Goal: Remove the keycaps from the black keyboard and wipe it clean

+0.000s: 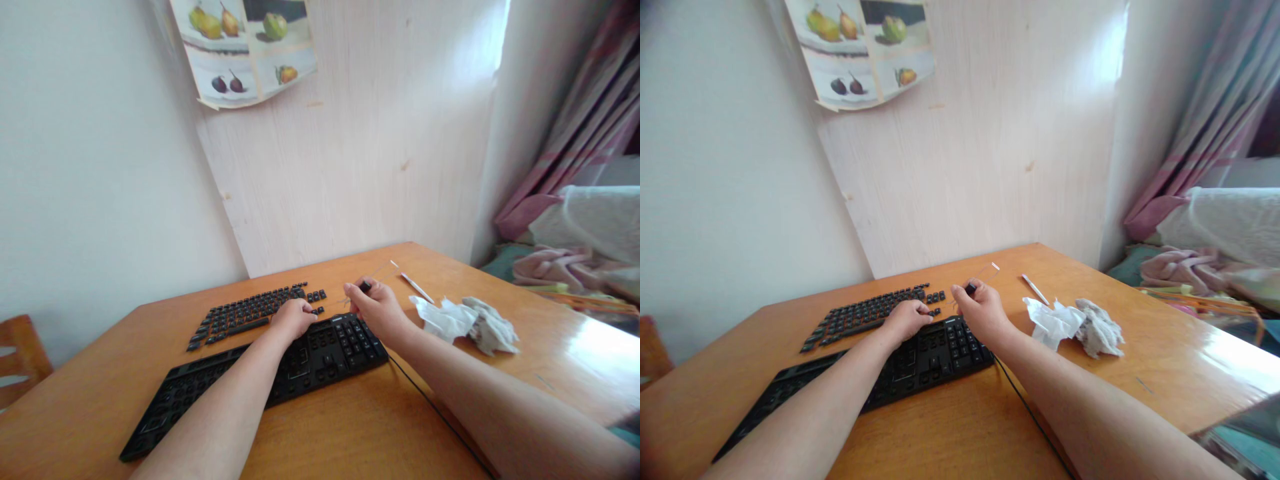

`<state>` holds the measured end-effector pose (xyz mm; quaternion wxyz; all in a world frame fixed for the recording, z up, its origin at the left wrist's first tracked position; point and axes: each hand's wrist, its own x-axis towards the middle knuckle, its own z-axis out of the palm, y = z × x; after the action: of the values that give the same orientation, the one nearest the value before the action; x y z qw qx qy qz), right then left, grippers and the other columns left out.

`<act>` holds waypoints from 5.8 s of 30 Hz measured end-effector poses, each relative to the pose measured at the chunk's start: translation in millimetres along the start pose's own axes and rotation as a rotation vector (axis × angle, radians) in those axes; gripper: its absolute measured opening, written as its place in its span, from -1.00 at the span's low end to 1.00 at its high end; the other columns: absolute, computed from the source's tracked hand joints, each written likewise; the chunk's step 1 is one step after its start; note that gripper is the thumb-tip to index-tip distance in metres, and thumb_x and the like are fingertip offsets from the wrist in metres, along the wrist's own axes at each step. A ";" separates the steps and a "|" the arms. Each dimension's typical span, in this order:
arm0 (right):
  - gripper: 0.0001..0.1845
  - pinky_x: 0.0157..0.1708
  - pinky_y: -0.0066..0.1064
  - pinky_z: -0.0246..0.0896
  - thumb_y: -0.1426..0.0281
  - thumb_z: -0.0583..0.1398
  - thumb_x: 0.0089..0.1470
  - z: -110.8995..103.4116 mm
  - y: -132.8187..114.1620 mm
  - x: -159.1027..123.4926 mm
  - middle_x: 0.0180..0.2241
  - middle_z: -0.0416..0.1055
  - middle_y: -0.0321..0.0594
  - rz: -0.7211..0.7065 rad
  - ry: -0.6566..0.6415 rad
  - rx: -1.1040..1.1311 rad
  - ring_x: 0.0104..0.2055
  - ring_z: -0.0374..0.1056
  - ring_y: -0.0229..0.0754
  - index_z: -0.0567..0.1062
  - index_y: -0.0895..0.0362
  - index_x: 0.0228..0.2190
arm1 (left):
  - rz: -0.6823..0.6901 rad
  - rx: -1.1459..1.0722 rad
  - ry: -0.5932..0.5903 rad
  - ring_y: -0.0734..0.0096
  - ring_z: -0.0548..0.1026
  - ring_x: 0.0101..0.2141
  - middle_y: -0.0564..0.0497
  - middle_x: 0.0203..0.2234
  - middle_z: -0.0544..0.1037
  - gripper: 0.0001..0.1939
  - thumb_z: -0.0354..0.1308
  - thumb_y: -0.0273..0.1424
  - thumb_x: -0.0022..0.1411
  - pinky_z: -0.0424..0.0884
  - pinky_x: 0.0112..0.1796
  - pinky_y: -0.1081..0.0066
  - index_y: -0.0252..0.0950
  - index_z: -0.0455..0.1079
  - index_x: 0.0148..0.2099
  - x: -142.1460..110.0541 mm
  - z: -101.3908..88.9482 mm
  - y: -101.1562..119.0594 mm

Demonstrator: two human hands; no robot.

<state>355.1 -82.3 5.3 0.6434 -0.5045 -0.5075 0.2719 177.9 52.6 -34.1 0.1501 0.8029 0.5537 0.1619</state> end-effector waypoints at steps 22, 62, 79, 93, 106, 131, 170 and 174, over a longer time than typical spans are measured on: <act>-0.62 -0.60 -0.47 -0.01 0.14 0.18 0.08 -0.1 0.4 -1.2 -0.71 0.26 -0.39 0.010 -0.013 -0.001 -0.66 0.11 -0.35 0.31 0.12 -0.60 | 0.002 0.007 -0.002 0.29 0.56 -0.29 0.04 -0.33 0.63 -0.83 0.29 -0.26 0.01 0.36 -0.29 0.43 -0.14 0.53 -0.29 1.5 2.2 -1.1; -0.60 -0.60 -0.46 -0.02 0.09 0.19 0.05 0.7 1.5 -1.6 -0.70 0.27 -0.38 0.008 -0.018 -0.015 -0.66 0.11 -0.33 0.31 0.11 -0.60 | -0.036 -0.014 -0.023 0.25 0.56 -0.22 0.03 -0.27 0.64 -0.79 0.33 -0.24 0.00 0.39 -0.23 0.41 -0.15 0.54 -0.27 -4.7 -3.9 8.2; -0.62 -0.60 -0.45 -0.01 0.10 0.20 0.06 0.3 4.9 -0.8 -0.71 0.26 -0.39 0.019 -0.027 0.001 -0.66 0.11 -0.33 0.32 0.11 -0.58 | 0.030 0.015 0.000 0.26 0.54 -0.20 0.01 -0.19 0.61 -0.69 0.30 -0.25 0.01 0.36 -0.25 0.42 -0.13 0.51 -0.14 -2.0 -2.3 4.6; -0.61 -0.59 -0.45 -0.02 0.10 0.20 0.04 1.0 2.5 -1.7 -0.71 0.25 -0.40 0.032 -0.023 -0.006 -0.65 0.10 -0.33 0.31 0.11 -0.59 | 0.111 0.059 -0.033 0.24 0.53 -0.14 0.05 -0.14 0.60 -0.61 0.29 -0.29 -0.01 0.36 -0.18 0.43 -0.04 0.51 -0.05 1.6 -5.4 21.3; -0.61 -0.57 -0.44 0.00 0.10 0.19 0.06 1.6 -2.0 -1.5 -0.70 0.24 -0.39 0.015 -0.008 -0.018 -0.64 0.11 -0.33 0.30 0.10 -0.60 | 0.122 0.156 -0.032 0.15 0.52 -0.09 0.06 -0.14 0.62 -0.81 0.20 -0.30 0.07 0.32 -0.07 0.27 -0.06 0.54 -0.22 -4.8 -9.5 35.9; -0.62 -0.60 -0.48 -0.01 0.09 0.20 0.06 0.2 3.1 -0.1 -0.70 0.28 -0.40 0.055 -0.022 0.012 -0.65 0.12 -0.35 0.30 0.11 -0.55 | 0.071 -0.023 0.149 0.25 0.52 -0.28 0.02 -0.33 0.62 -0.78 0.01 -0.30 0.21 0.33 -0.26 0.37 -0.15 0.48 -0.34 0.8 -15.1 17.3; -0.89 -0.63 -0.53 -0.06 0.41 0.14 0.02 6.6 -22.6 -35.8 -0.69 0.26 -0.43 0.056 -0.592 -0.451 -0.65 0.12 -0.36 0.37 0.12 -0.52 | 0.253 -0.324 0.218 0.34 0.48 -0.33 0.05 -0.38 0.56 -0.76 0.01 -0.27 0.30 0.33 -0.26 0.40 -0.17 0.48 -0.28 -128.3 -31.1 15.5; -0.87 -0.61 -0.51 -0.05 0.44 0.14 0.01 10.3 -27.5 -40.6 -0.66 0.28 -0.41 0.042 -0.606 -0.491 -0.63 0.12 -0.35 0.35 0.11 -0.56 | 0.267 -0.298 0.203 0.34 0.48 -0.33 0.03 -0.38 0.56 -0.75 0.00 -0.27 0.30 0.33 -0.26 0.40 -0.19 0.47 -0.29 -129.2 -29.9 17.0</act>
<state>327.5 -122.9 15.1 0.3187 -0.5505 -0.7141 0.2923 136.2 -72.5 -12.1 0.1879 0.8176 0.4245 0.3405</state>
